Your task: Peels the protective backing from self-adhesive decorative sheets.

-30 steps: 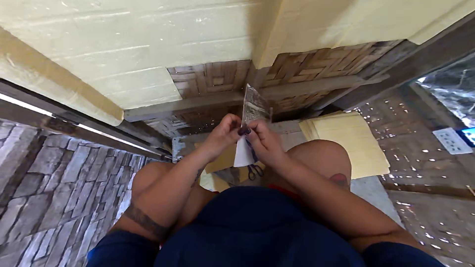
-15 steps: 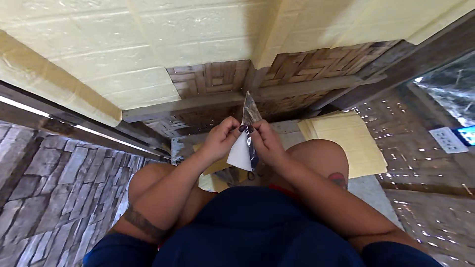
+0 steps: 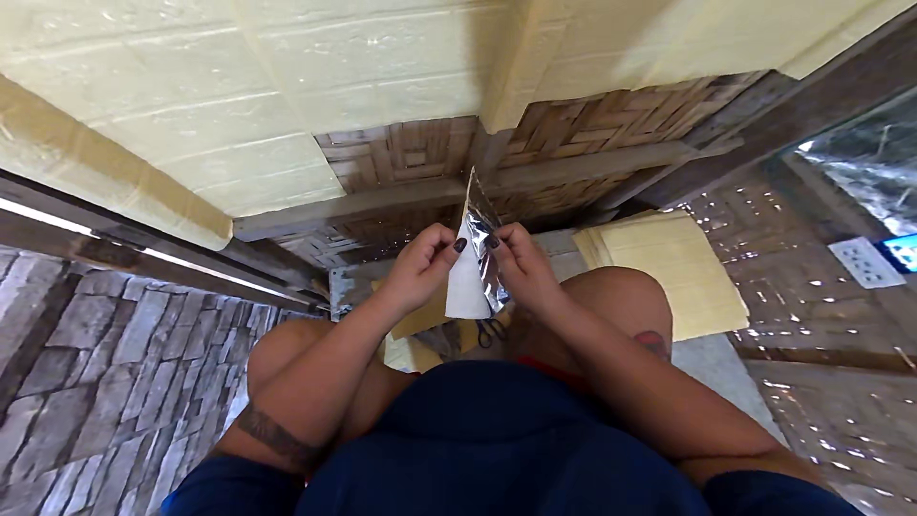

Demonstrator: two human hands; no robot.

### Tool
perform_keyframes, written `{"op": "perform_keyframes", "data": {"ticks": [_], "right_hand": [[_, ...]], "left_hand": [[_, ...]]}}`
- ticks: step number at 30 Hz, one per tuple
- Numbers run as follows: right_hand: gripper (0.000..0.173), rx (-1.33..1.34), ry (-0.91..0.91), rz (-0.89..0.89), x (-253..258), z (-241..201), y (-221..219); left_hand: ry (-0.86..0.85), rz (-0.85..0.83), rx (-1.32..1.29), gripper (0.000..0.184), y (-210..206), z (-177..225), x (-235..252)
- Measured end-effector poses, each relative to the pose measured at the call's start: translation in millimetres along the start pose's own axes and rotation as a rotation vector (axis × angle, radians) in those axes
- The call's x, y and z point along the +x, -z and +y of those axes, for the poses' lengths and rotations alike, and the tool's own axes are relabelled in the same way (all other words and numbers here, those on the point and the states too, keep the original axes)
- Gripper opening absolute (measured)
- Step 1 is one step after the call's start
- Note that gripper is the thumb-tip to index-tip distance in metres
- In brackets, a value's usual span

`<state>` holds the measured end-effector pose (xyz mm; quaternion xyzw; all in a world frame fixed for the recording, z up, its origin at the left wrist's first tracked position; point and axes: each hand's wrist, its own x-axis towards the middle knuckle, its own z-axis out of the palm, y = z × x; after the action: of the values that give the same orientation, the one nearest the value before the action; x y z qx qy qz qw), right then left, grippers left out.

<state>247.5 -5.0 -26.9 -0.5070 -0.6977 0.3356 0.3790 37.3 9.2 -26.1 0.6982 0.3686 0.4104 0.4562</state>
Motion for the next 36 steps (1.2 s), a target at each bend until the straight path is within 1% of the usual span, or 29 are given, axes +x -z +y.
{"op": "perform_keyframes", "data": {"ticks": [2,5,7,9,12,14,17,20,23,25,27,30,32,33,35,36], "right_hand": [[0.019,0.039,-0.093,-0.077,4.0,-4.4,4.9],[0.027,0.181,-0.21,-0.162,7.7,-11.5,10.6],[0.031,0.237,-0.245,-0.16,8.5,-17.0,11.6],[0.031,0.221,-0.265,-0.152,10.8,-18.8,9.4],[0.023,0.192,-0.272,-0.117,15.3,-11.6,-0.5],[0.016,0.238,-0.263,-0.064,15.6,-10.8,-7.5],[0.02,0.413,-0.229,0.019,11.9,-7.6,-15.0],[0.025,0.541,-0.104,0.042,10.6,-1.9,-17.5],[0.024,0.529,-0.078,0.036,9.9,-3.2,-16.4],[0.015,0.53,-0.047,0.028,10.5,-3.5,-16.9],[0.01,0.512,-0.045,0.052,11.1,-4.7,-19.3],[0.011,0.515,-0.078,0.067,10.4,-5.1,-20.5],[0.01,0.532,-0.093,0.069,9.5,-6.3,-20.4],[0.01,0.532,-0.094,0.069,9.4,-6.8,-20.2],[0.01,0.518,-0.094,0.073,9.1,-6.4,-19.9],[0.01,0.495,-0.094,0.074,8.7,-6.4,-19.4]], "left_hand": [[-0.026,-0.018,0.001,0.019,-0.8,-2.0,1.2],[-0.064,-0.03,0.041,0.021,-3.4,-4.6,3.4],[-0.072,-0.025,0.049,0.022,-4.3,-4.6,4.2],[-0.073,-0.03,0.054,0.022,-4.7,-4.1,4.1],[-0.064,-0.06,0.054,0.02,-6.2,-2.6,3.1],[-0.061,-0.066,0.053,0.02,-7.0,-2.4,2.6],[-0.061,-0.051,0.05,0.02,-6.6,-0.6,2.0],[-0.055,-0.048,0.029,0.02,-5.7,0.8,1.1],[-0.02,-0.071,-0.004,0.022,-5.8,0.0,0.0],[-0.005,-0.089,-0.031,0.021,-6.6,-3.2,0.0],[0.033,-0.121,-0.094,0.021,-6.3,-6.0,-0.3],[0.178,-0.2,-0.194,0.029,-5.9,-3.0,-0.7],[0.221,-0.239,-0.218,0.036,-5.3,-4.4,-0.3],[0.231,-0.251,-0.231,0.043,-4.5,-5.7,-0.1],[0.253,-0.287,-0.259,0.067,-1.9,-7.1,0.0],[0.248,-0.286,-0.255,0.075,-1.1,-7.3,-0.1]]}}
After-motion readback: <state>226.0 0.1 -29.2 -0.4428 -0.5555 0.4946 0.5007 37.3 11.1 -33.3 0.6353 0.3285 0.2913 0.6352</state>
